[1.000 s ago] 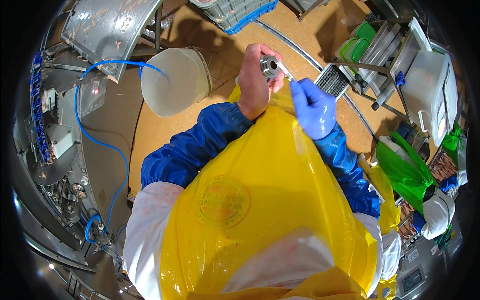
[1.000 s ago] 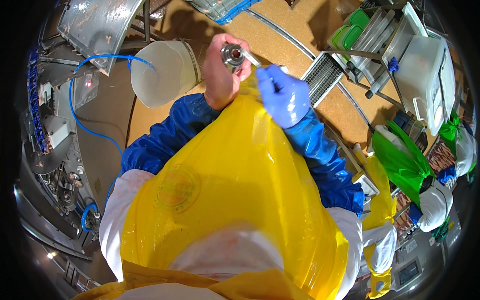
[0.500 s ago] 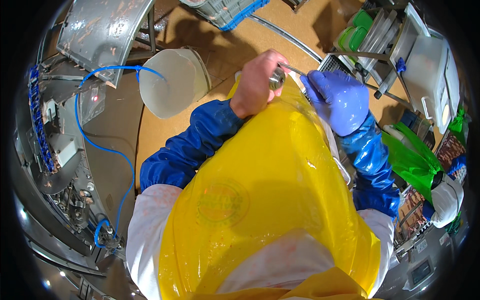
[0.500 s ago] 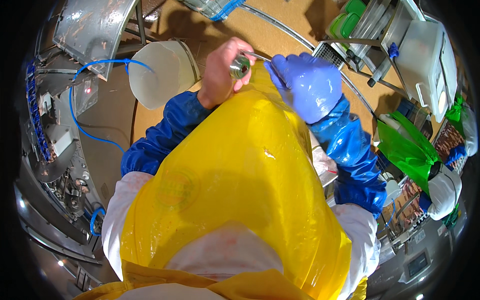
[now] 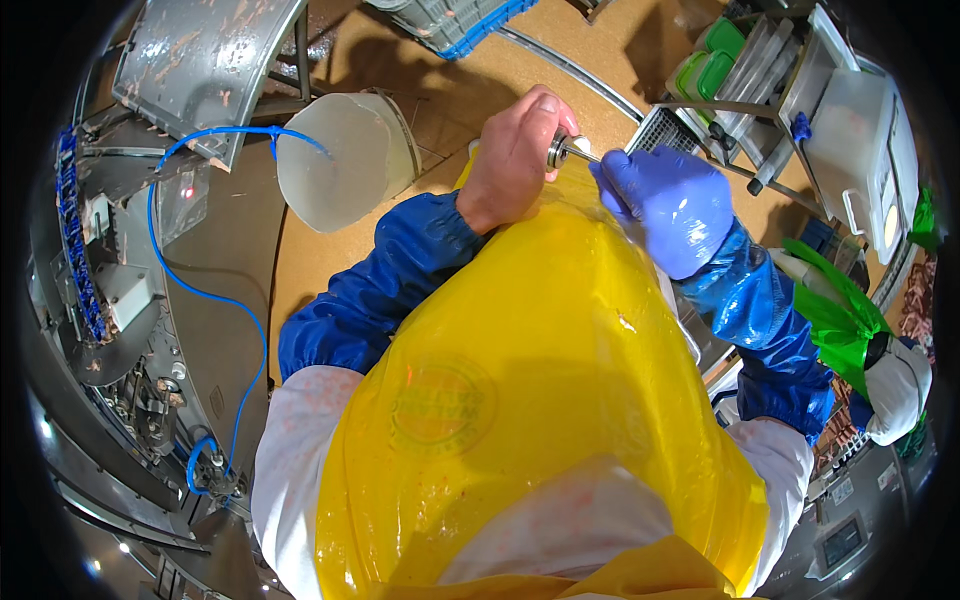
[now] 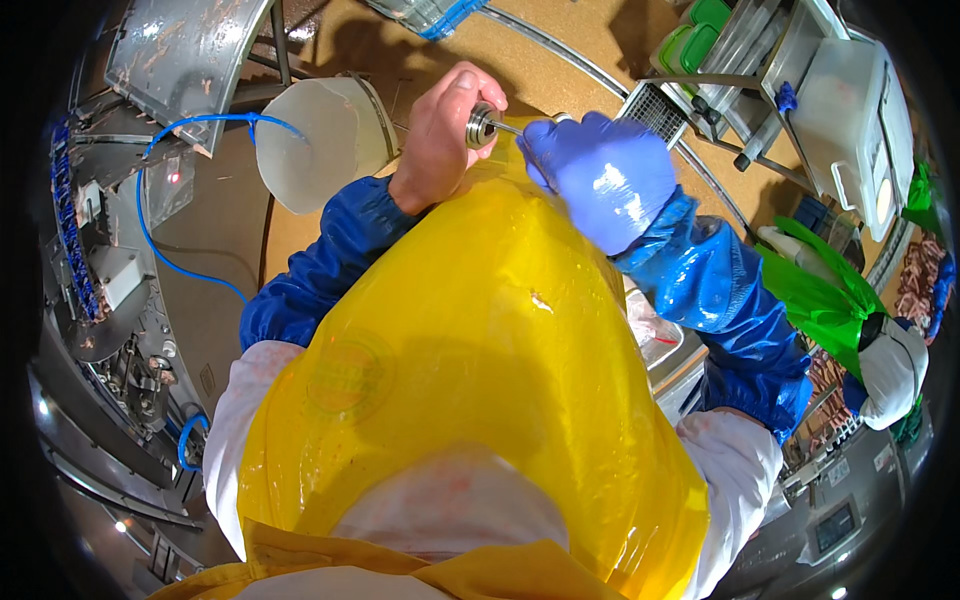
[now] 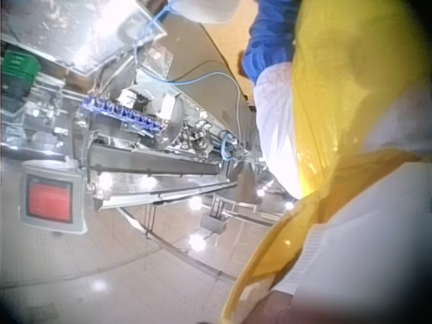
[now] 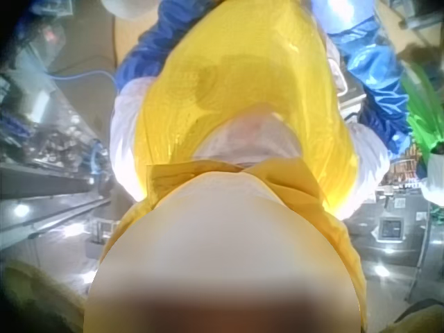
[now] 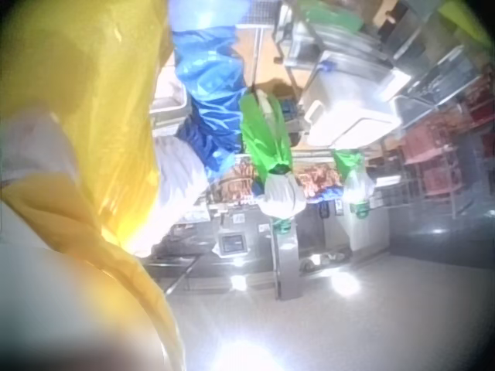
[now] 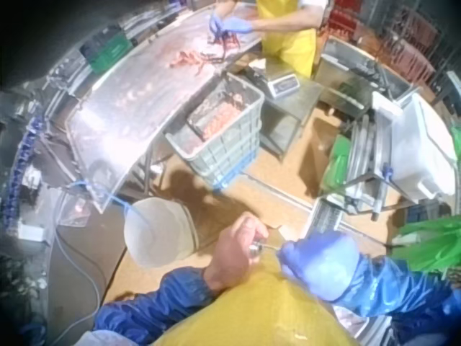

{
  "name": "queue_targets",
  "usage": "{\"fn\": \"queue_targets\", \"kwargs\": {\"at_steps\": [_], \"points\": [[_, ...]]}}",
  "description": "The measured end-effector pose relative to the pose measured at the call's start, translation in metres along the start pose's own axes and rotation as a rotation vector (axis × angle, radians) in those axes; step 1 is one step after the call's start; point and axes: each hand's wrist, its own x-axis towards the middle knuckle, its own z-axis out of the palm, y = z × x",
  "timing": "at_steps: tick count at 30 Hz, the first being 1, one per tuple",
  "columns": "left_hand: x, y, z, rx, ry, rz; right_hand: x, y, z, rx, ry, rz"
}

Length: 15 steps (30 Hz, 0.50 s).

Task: The person assembles small metal components using a screwdriver and other tools. They manipulate a cylindrical metal part, insert a screw, and tighten it while standing at a stainless steel workstation in a meat processing facility.

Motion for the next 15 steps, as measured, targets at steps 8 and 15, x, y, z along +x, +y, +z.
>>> {"fn": "queue_targets", "kwargs": {"at_steps": [8, 15], "points": [[0.008, -0.021, -0.003, 0.163, 0.12, 0.465, -0.001, -0.023, 0.016, 0.391, 0.055, 0.291], [0.02, -0.02, -0.011, 0.205, 0.046, 0.558, 0.001, -0.018, 0.019, 0.711, -0.024, 0.425]]}}
